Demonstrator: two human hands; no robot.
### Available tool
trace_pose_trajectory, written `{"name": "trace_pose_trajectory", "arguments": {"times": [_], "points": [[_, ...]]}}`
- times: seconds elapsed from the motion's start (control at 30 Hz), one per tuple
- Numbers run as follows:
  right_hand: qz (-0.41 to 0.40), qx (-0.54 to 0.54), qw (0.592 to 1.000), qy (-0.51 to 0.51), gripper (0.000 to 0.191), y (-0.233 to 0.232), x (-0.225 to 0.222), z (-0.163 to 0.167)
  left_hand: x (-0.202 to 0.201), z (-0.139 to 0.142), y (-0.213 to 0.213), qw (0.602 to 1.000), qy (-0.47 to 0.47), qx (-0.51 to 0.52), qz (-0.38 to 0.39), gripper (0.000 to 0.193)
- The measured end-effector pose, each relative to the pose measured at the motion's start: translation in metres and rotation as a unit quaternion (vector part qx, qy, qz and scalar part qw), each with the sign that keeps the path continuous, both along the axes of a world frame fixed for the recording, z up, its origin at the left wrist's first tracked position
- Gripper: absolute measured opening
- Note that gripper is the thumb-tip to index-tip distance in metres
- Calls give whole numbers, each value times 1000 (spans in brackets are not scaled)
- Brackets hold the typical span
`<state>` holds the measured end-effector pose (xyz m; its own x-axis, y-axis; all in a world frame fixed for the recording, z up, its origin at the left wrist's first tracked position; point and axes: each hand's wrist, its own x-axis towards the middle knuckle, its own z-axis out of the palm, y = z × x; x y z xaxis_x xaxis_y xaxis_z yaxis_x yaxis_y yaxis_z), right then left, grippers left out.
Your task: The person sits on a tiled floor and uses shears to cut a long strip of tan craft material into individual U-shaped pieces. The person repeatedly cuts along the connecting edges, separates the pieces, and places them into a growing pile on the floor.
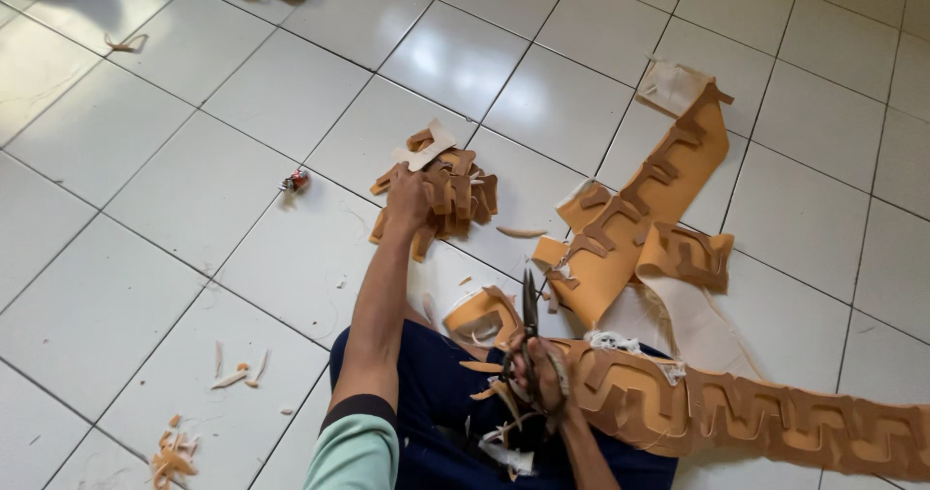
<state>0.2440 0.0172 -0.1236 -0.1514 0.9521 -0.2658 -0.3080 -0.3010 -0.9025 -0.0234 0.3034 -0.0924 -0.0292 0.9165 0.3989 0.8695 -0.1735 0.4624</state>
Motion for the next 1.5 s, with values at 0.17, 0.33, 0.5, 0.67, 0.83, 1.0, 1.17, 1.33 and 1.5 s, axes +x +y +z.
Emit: {"name": "trace_pose_trajectory", "arguments": {"times": [0.17,0.33,0.5,0.67,0.83,1.0,1.17,1.33,1.5], "points": [[30,-34,997,57,35,17,-21,1,-8,-6,24,993,63,-98,-3,24],[31,-5,1000,3,36,14,-20,-2,-12,22,34,993,45,109,-18,28],[42,23,998,-39,37,13,-19,-6,-20,76,46,925,-357,70,-111,17],[29,-13,997,-69,38,19,-17,-5,-38,67,51,883,-450,-100,-86,40],[16,-7,998,-67,39,15,-15,-1,-47,4,19,970,-216,-10,109,46],[-1,-34,997,-75,37,12,-22,0,-31,-25,-38,851,-469,-135,196,44],[19,-16,995,-97,38,15,-21,5,-8,-3,-45,867,-496,-3,52,30],[16,9,996,-82,38,17,-25,10,21,-10,-86,954,-289,79,15,25],[-23,34,999,-24,46,-3,-24,17,60,-31,-160,947,-300,-110,-8,36]]}}
